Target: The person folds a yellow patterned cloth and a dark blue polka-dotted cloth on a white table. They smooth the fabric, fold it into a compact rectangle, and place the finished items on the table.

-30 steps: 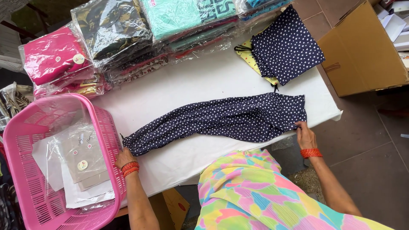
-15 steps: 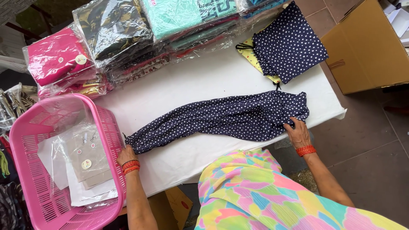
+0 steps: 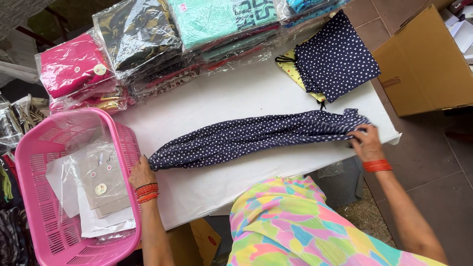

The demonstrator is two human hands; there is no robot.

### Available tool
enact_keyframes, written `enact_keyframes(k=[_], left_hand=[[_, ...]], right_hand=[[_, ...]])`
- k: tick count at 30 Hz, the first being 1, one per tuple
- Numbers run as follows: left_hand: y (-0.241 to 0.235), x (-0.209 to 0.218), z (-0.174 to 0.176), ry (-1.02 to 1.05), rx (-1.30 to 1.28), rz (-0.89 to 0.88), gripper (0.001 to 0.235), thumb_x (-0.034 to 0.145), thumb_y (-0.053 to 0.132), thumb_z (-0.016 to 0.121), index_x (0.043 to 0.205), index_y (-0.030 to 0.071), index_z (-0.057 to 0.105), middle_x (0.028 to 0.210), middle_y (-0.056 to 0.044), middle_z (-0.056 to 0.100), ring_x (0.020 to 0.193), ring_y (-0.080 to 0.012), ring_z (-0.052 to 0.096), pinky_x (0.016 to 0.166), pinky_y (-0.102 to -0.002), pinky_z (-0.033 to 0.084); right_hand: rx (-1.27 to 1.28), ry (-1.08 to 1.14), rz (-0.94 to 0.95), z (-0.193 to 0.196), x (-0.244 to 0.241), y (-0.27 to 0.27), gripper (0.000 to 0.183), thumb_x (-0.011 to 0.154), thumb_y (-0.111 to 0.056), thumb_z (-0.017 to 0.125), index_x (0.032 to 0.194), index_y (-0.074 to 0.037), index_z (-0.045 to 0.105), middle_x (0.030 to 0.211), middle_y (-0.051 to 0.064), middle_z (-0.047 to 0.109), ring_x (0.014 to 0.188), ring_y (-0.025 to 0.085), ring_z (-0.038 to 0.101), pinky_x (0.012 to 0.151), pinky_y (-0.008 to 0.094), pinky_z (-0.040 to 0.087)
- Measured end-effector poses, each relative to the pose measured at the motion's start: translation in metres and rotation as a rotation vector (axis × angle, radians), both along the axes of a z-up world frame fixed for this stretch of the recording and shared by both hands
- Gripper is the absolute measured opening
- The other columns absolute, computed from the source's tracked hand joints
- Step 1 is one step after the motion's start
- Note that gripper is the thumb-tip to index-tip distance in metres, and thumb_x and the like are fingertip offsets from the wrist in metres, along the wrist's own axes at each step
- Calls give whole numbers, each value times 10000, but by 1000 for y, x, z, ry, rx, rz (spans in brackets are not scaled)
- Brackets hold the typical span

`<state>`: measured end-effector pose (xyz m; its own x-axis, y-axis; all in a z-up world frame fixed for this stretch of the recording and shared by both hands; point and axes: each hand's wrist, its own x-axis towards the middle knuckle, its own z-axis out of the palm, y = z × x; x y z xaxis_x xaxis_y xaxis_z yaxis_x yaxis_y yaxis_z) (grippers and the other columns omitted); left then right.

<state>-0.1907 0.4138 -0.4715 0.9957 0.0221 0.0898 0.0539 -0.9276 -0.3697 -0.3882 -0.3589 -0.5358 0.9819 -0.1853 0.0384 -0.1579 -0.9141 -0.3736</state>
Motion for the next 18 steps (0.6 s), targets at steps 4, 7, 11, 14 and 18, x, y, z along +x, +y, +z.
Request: enact_keyframes(k=[4,7,11,14,18], left_hand=[[-29,28,95,-233,-31,-51,208,820,64,743,970,129,615,865,-37,655,824,-248,686,542,-412,548],[-11,46,153,-461,-72,-63,151,912,28,709,948,140,615,870,-20,653,822,-222,678,569,-378,537],[39,65,207,-719,-100,-117,125,991,19,667,948,125,619,919,-16,686,836,-178,691,689,-332,572],[-15,47,283,-788,-122,-269,110,935,-17,626,972,82,595,1009,-45,709,930,-200,712,804,-357,587],[-22,40,308,-794,-183,-314,117,928,-24,648,1008,48,603,1029,-71,705,948,-237,710,822,-411,551]], right_hand=[[-54,-2,32,50,8,-24,179,798,-86,803,972,-101,763,1247,106,627,1185,312,601,999,427,543],[-158,31,76,61,4,-35,217,775,-54,807,984,-50,750,1249,83,651,1181,294,626,962,403,574],[-175,-5,60,53,-1,-34,232,762,-13,807,979,13,731,1251,135,655,1161,306,637,960,405,581],[-203,-5,94,13,-1,-30,185,772,-46,823,920,3,724,1239,149,652,1145,303,642,975,394,589],[-201,31,16,-6,2,-2,212,774,-58,821,958,1,735,1246,151,645,1119,300,644,953,395,592]])
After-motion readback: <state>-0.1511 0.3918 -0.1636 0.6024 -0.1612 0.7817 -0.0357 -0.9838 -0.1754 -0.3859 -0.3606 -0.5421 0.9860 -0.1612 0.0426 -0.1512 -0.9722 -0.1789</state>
